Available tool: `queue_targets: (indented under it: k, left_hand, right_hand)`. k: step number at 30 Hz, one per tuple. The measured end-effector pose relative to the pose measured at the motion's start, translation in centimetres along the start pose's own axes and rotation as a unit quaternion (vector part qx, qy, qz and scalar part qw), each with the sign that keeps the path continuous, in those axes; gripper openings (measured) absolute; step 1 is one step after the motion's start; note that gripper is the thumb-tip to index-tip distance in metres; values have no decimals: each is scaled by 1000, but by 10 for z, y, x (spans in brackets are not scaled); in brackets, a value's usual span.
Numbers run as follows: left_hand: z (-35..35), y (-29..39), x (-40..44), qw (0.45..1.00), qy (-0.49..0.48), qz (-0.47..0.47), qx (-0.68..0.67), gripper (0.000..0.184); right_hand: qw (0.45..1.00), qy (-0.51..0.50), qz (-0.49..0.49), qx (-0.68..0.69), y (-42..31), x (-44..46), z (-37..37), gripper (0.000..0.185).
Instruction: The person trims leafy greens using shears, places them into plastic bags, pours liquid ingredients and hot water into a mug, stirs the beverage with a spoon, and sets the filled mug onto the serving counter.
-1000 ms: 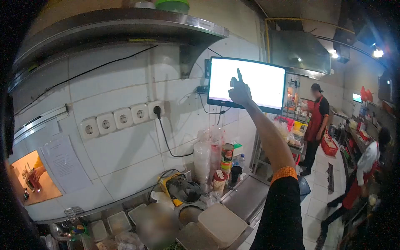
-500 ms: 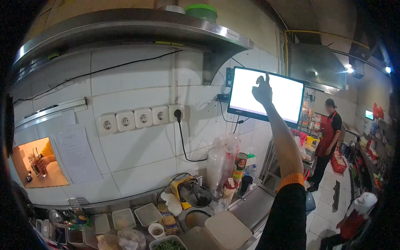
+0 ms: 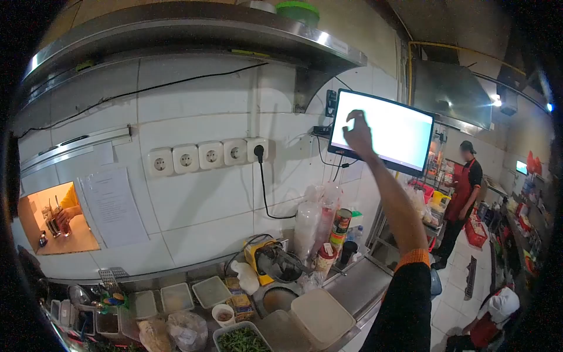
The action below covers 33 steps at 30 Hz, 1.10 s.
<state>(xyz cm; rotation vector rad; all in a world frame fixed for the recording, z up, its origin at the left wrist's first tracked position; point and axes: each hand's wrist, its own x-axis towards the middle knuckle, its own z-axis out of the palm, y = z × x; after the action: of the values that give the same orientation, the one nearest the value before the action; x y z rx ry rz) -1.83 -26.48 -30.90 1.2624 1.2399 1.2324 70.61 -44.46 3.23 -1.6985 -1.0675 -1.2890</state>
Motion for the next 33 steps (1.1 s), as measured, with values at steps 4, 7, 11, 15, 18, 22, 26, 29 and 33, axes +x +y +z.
queue_targets:
  k: [4, 7, 11, 15, 18, 22, 26, 29, 33]
  left_hand:
    - [-11, -6, -4, 1000, 2, -3, -5, 26]
    - [-29, -21, -27, 1000, -2, -28, -14, 26]
    - [-11, -8, -71, 997, -39, -51, 37, 24]
    - [-13, -20, -78, 988, -94, 123, -3, 16]
    - [-44, -14, -94, 995, -67, 77, -8, 19]
    - [-102, -43, -82, 988, -50, 95, 108, 24]
    - [-123, -50, -75, 958, -88, 169, 214, 39]
    - [-127, -31, -77, 931, -131, 185, 287, 41]
    - [-146, -51, -75, 950, -101, 199, 219, 40]
  right_hand:
    - [959, -190, -89, 193, -132, -65, 11, 13]
    - [851, -428, -54, 298, -267, -147, -18, 11]
    - [605, -632, -78, 478, -400, -290, -45, 20]
    - [540, -603, -113, 575, -514, -375, -70, 28]
    - [550, -609, -57, 568, -564, -418, -95, 31]
    - [520, -622, 17, 585, -620, -450, -99, 34]
    - [490, -585, 190, 618, -655, -498, -100, 42]
    - [499, -568, 278, 593, -655, -512, -114, 48]
    - [460, -531, 405, 586, -649, -486, -119, 51]
